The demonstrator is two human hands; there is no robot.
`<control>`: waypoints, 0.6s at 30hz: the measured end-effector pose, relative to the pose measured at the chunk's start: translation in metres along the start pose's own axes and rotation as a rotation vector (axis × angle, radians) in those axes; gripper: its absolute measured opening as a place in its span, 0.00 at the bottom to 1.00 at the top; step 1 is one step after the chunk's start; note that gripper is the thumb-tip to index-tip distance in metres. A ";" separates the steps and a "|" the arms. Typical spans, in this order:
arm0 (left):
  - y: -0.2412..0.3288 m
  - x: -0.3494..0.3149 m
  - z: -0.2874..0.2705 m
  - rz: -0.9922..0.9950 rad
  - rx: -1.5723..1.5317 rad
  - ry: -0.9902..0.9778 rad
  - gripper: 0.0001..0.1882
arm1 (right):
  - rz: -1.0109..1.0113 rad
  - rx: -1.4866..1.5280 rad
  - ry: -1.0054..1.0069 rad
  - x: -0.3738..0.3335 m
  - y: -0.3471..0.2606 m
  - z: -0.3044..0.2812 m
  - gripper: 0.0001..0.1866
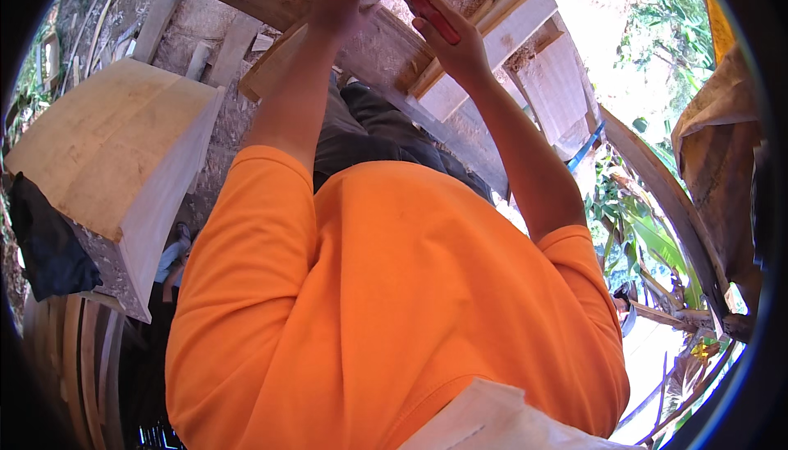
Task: The person saws a wooden plank using a hand saw, then lifts and moves the cut piece. They continue to handle and position other wooden planks on a workbench while others work nearby.
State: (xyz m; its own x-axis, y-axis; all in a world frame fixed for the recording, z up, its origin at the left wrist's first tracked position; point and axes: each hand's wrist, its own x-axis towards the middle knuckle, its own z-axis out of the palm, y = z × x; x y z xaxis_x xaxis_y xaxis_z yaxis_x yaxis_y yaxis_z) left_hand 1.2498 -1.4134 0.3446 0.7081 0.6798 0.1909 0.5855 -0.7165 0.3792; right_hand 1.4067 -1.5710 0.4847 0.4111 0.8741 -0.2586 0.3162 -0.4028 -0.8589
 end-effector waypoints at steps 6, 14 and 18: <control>-0.007 -0.013 -0.005 0.026 0.021 -0.049 0.32 | -0.013 -0.002 0.052 -0.008 -0.001 0.015 0.29; -0.005 -0.013 0.012 0.006 0.063 0.058 0.31 | -0.235 -0.086 0.070 0.008 -0.012 0.019 0.27; 0.007 -0.007 -0.005 -0.018 0.045 0.088 0.31 | -0.203 0.040 0.114 0.031 -0.046 0.025 0.19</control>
State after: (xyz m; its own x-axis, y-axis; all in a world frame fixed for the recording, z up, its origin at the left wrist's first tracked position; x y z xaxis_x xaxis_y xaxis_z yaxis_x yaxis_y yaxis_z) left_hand 1.2469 -1.4226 0.3505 0.6611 0.7023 0.2641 0.6163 -0.7090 0.3427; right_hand 1.3839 -1.5186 0.5056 0.4375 0.8987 -0.0288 0.3691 -0.2087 -0.9057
